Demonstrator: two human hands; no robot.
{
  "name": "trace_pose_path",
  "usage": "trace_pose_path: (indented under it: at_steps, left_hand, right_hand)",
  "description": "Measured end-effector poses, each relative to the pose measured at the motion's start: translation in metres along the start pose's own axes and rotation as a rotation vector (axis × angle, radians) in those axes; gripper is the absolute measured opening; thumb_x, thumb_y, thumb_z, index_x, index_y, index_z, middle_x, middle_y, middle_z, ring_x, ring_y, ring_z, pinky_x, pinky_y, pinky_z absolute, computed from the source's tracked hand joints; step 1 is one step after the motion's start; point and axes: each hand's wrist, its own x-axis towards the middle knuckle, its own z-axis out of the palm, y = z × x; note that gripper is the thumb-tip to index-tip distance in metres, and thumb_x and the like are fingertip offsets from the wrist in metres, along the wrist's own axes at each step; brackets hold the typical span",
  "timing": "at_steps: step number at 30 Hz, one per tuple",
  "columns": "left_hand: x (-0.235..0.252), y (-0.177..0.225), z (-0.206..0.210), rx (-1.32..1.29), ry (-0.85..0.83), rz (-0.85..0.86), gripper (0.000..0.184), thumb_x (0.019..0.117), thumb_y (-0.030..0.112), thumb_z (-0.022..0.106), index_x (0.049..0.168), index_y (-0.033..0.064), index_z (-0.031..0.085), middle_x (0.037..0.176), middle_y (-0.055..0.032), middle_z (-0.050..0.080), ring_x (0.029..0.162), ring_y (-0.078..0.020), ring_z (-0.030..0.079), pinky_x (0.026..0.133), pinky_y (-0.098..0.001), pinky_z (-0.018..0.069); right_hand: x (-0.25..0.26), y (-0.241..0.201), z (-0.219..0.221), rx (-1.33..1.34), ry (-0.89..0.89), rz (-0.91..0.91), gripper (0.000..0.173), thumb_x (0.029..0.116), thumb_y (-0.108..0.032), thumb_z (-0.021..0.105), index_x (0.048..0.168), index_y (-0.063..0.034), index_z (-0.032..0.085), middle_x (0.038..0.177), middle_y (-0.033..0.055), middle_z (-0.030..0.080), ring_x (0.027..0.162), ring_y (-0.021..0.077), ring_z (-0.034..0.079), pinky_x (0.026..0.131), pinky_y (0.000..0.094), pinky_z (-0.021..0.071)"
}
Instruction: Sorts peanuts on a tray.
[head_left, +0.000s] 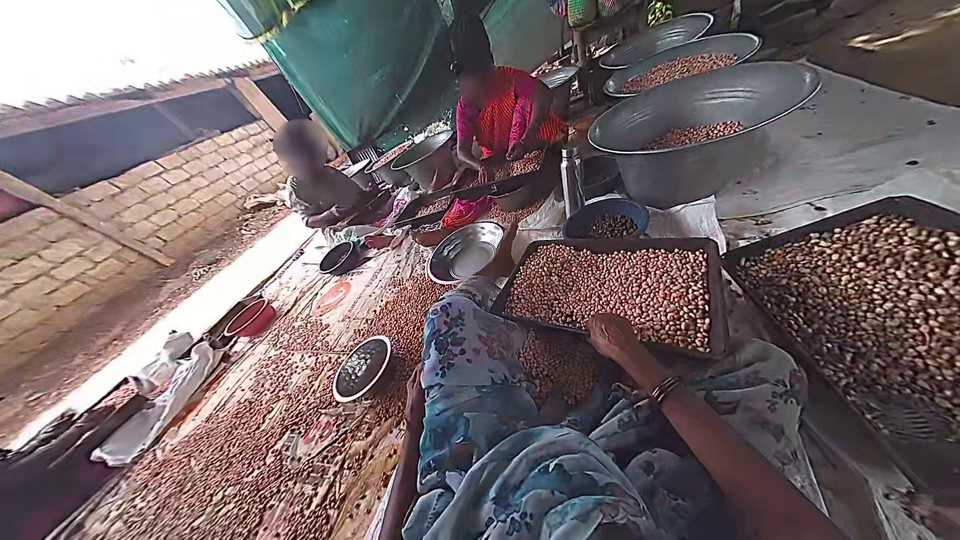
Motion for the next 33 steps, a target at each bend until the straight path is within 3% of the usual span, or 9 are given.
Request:
trace_pose_path:
  at_steps: [10, 13, 16, 20, 22, 25, 27, 30, 33]
  left_hand:
    - [-0.023, 0.061, -0.016, 0.023, 0.164, 0.240, 0.044, 0.1085, 0.012, 0.032, 0.142, -0.0161, 0.037, 0.136, -0.0182, 0.053, 0.125, 0.0015, 0.050, 0.105, -0.0115, 0.0370]
    - [-0.010, 0.002, -0.039, 0.433, 0.287, 0.583, 0.050, 0.1014, 0.020, 0.053, 0.136, -0.0160, 0.052, 0.135, -0.0335, 0.057, 0.130, -0.0336, 0.056, 0.112, -0.0371, 0.0384]
    - [-0.026, 0.001, -0.054, 0.694, 0.346, 0.741, 0.052, 0.1005, 0.027, 0.053, 0.131, -0.0157, 0.051, 0.125, -0.0357, 0.058, 0.122, -0.0357, 0.057, 0.107, -0.0362, 0.0404]
    - [-0.057, 0.127, 0.001, 0.057, 0.364, 0.307, 0.028, 0.1062, 0.014, 0.048, 0.095, -0.0104, 0.057, 0.090, 0.0026, 0.057, 0.090, 0.0128, 0.052, 0.085, -0.0063, 0.0414]
    - [-0.038, 0.114, -0.001, -0.093, 0.225, 0.361, 0.029, 0.1039, 0.034, 0.055, 0.080, 0.0233, 0.067, 0.071, 0.0211, 0.062, 0.067, 0.0128, 0.058, 0.063, -0.0087, 0.0495]
    - [-0.016, 0.103, 0.011, 0.116, 0.223, 0.313, 0.029, 0.1028, 0.018, 0.051, 0.074, 0.0214, 0.057, 0.065, 0.0243, 0.051, 0.061, 0.0151, 0.051, 0.059, -0.0072, 0.0448]
    - [-0.001, 0.090, 0.023, 0.454, 0.272, 0.118, 0.036, 0.1028, 0.019, 0.051, 0.069, 0.0065, 0.053, 0.060, 0.0113, 0.045, 0.057, 0.0061, 0.048, 0.059, -0.0155, 0.0435]
    - [0.017, 0.046, 0.030, 0.761, 0.118, -0.021, 0.046, 0.1060, 0.023, 0.048, 0.086, -0.0152, 0.063, 0.075, -0.0283, 0.060, 0.076, -0.0428, 0.062, 0.076, -0.0618, 0.0447]
    - [0.022, 0.026, 0.046, 0.862, -0.044, -0.170, 0.039, 0.1086, 0.017, 0.042, 0.112, -0.0142, 0.066, 0.107, -0.0364, 0.066, 0.106, -0.0527, 0.064, 0.095, -0.0680, 0.0424]
  right_hand:
    - [0.041, -0.012, -0.037, -0.096, -0.278, -0.114, 0.049, 0.0988, -0.039, 0.066, 0.118, 0.0056, 0.068, 0.125, 0.0270, 0.065, 0.123, 0.0431, 0.060, 0.099, 0.0611, 0.0446]
    - [0.042, -0.017, -0.038, -0.090, -0.297, -0.168, 0.043, 0.1024, -0.032, 0.061, 0.125, 0.0043, 0.065, 0.129, 0.0278, 0.063, 0.126, 0.0437, 0.057, 0.102, 0.0602, 0.0429]
    - [0.045, -0.002, -0.030, -0.039, -0.307, -0.216, 0.045, 0.1034, -0.032, 0.060, 0.131, 0.0034, 0.062, 0.130, 0.0286, 0.063, 0.127, 0.0440, 0.057, 0.103, 0.0596, 0.0424]
    - [0.045, 0.012, -0.022, 0.066, -0.308, -0.236, 0.046, 0.1033, -0.035, 0.060, 0.129, 0.0031, 0.062, 0.122, 0.0282, 0.065, 0.118, 0.0436, 0.062, 0.098, 0.0587, 0.0450]
    - [0.044, 0.011, -0.023, 0.061, -0.318, -0.227, 0.045, 0.1043, -0.033, 0.058, 0.132, 0.0023, 0.061, 0.125, 0.0283, 0.064, 0.119, 0.0439, 0.061, 0.098, 0.0582, 0.0456]
    - [0.044, 0.010, -0.021, 0.055, -0.312, -0.244, 0.046, 0.1047, -0.034, 0.058, 0.134, 0.0010, 0.060, 0.124, 0.0273, 0.064, 0.118, 0.0432, 0.062, 0.096, 0.0567, 0.0471]
    - [0.042, 0.009, -0.021, 0.059, -0.327, -0.251, 0.047, 0.1054, -0.035, 0.057, 0.135, 0.0012, 0.059, 0.125, 0.0274, 0.064, 0.117, 0.0430, 0.062, 0.097, 0.0559, 0.0476]
    - [0.041, 0.012, -0.022, 0.071, -0.333, -0.259, 0.047, 0.1059, -0.033, 0.056, 0.136, 0.0019, 0.058, 0.126, 0.0270, 0.063, 0.117, 0.0421, 0.063, 0.096, 0.0544, 0.0488]
    - [0.042, 0.012, -0.022, 0.089, -0.339, -0.275, 0.042, 0.1062, -0.029, 0.055, 0.135, 0.0008, 0.060, 0.124, 0.0266, 0.064, 0.117, 0.0413, 0.063, 0.096, 0.0529, 0.0484]
